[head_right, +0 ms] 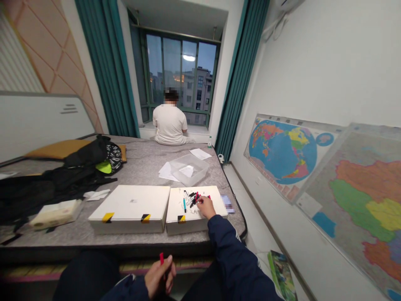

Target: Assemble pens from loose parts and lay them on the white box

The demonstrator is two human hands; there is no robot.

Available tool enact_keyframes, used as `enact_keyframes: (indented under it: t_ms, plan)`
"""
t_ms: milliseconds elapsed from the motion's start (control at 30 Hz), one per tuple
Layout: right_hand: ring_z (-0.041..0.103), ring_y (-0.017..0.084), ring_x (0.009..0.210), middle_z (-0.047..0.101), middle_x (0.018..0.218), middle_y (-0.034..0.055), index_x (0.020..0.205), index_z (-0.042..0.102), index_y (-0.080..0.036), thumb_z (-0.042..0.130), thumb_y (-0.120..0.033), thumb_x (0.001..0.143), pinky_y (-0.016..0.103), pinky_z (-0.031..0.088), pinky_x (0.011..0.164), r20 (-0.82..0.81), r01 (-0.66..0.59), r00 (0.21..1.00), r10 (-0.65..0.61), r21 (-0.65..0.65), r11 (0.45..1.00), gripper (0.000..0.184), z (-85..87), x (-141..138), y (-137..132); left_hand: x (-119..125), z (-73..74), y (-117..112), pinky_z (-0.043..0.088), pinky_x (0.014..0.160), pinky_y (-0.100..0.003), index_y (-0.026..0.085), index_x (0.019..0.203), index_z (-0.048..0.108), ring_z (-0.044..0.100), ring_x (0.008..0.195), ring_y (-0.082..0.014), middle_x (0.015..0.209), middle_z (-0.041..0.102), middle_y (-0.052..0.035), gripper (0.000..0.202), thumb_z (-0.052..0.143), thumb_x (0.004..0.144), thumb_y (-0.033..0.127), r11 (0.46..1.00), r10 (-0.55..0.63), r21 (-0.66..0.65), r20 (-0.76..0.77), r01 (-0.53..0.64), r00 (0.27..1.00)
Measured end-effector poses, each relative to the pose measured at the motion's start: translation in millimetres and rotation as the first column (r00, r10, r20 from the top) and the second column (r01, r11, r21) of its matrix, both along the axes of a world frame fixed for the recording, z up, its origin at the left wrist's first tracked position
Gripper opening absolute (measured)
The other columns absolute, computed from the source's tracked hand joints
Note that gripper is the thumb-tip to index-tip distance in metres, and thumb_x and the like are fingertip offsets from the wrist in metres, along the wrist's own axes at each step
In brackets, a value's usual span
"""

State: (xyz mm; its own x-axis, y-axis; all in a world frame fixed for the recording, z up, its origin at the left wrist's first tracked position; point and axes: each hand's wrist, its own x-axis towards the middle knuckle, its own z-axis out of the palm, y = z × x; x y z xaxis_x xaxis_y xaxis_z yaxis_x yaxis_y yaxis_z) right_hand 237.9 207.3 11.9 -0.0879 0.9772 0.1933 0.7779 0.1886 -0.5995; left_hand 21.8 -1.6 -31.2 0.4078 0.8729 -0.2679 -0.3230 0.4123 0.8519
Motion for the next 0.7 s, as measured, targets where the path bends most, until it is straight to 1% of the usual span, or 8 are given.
enact_keyframes:
  t_ms: [67,133,267,367,500,700]
  plan:
    - [0.063,0.017,0.077,0.069,0.08,0.0054,0.086,0.07,-0.014,0.058,-0.008,0.074,0.024,0.046,0.072,0.105,-0.087,0.991,0.087,-0.005,0.996,0.018,6.9,-6.0,7.2,-1.7,-1.9,0.2,0.036,0.037,-0.022,0.015,0.062,0.059,0.038,0.029,-0.0086,0.033,0.043,0.005,0.065,0.054,0.069,0.079,1.0,0.0,-0.004,-0.016,0.0,1.0]
    - [0.062,0.018,0.081,0.069,0.083,0.0063,0.082,0.07,-0.015,0.059,-0.005,0.071,0.025,0.043,0.075,0.211,-0.175,0.961,0.177,-0.028,0.984,0.019,13.8,-12.2,14.2,-3.8,-3.2,0.7,0.036,0.037,-0.022,0.015,0.063,0.059,0.04,0.03,-0.0089,0.034,0.044,0.0047,0.066,0.053,0.068,0.08,1.0,0.006,-0.006,-0.033,-0.006,0.999]
    - [0.062,0.021,0.09,0.069,0.095,0.0092,0.086,0.072,-0.016,0.058,-0.006,0.073,0.026,0.041,0.078,0.383,-0.295,0.872,0.306,-0.088,0.951,0.022,25.1,-22.6,23.9,-7.8,-7.8,2.7,0.035,0.038,-0.022,0.015,0.066,0.06,0.04,0.03,-0.0089,0.035,0.045,0.0046,0.066,0.054,0.067,0.081,0.999,0.039,-0.011,-0.055,-0.04,0.998]
    - [0.063,0.022,0.093,0.068,0.101,0.01,0.089,0.073,-0.018,0.057,-0.007,0.076,0.027,0.041,0.078,0.471,-0.333,0.81,0.35,-0.123,0.935,0.024,30.2,-26.3,27.2,-10.0,-12.0,4.1,0.034,0.038,-0.022,0.016,0.066,0.06,0.039,0.031,-0.0089,0.035,0.045,0.0046,0.066,0.054,0.067,0.081,0.998,0.056,-0.008,-0.049,-0.056,0.997]
    - [0.062,0.023,0.096,0.067,0.105,0.0107,0.092,0.074,-0.018,0.057,-0.011,0.08,0.027,0.042,0.079,0.546,-0.351,0.75,0.372,-0.148,0.925,0.022,33.0,-25.7,28.7,-11.5,-15.9,5.1,0.034,0.037,-0.021,0.016,0.065,0.058,0.037,0.03,-0.0081,0.034,0.044,0.0052,0.063,0.055,0.068,0.079,0.997,0.068,-0.02,-0.022,-0.068,0.997]
    - [0.063,0.024,0.095,0.067,0.103,0.0116,0.095,0.074,-0.018,0.057,-0.014,0.085,0.028,0.043,0.08,0.603,-0.4,0.685,0.409,-0.158,0.903,0.02,28.8,-25.7,30.6,-12.6,-16.2,5.6,0.033,0.038,-0.021,0.016,0.068,0.056,0.035,0.03,-0.0073,0.035,0.045,0.0057,0.061,0.056,0.07,0.077,0.995,0.096,-0.025,0.004,-0.096,0.995]
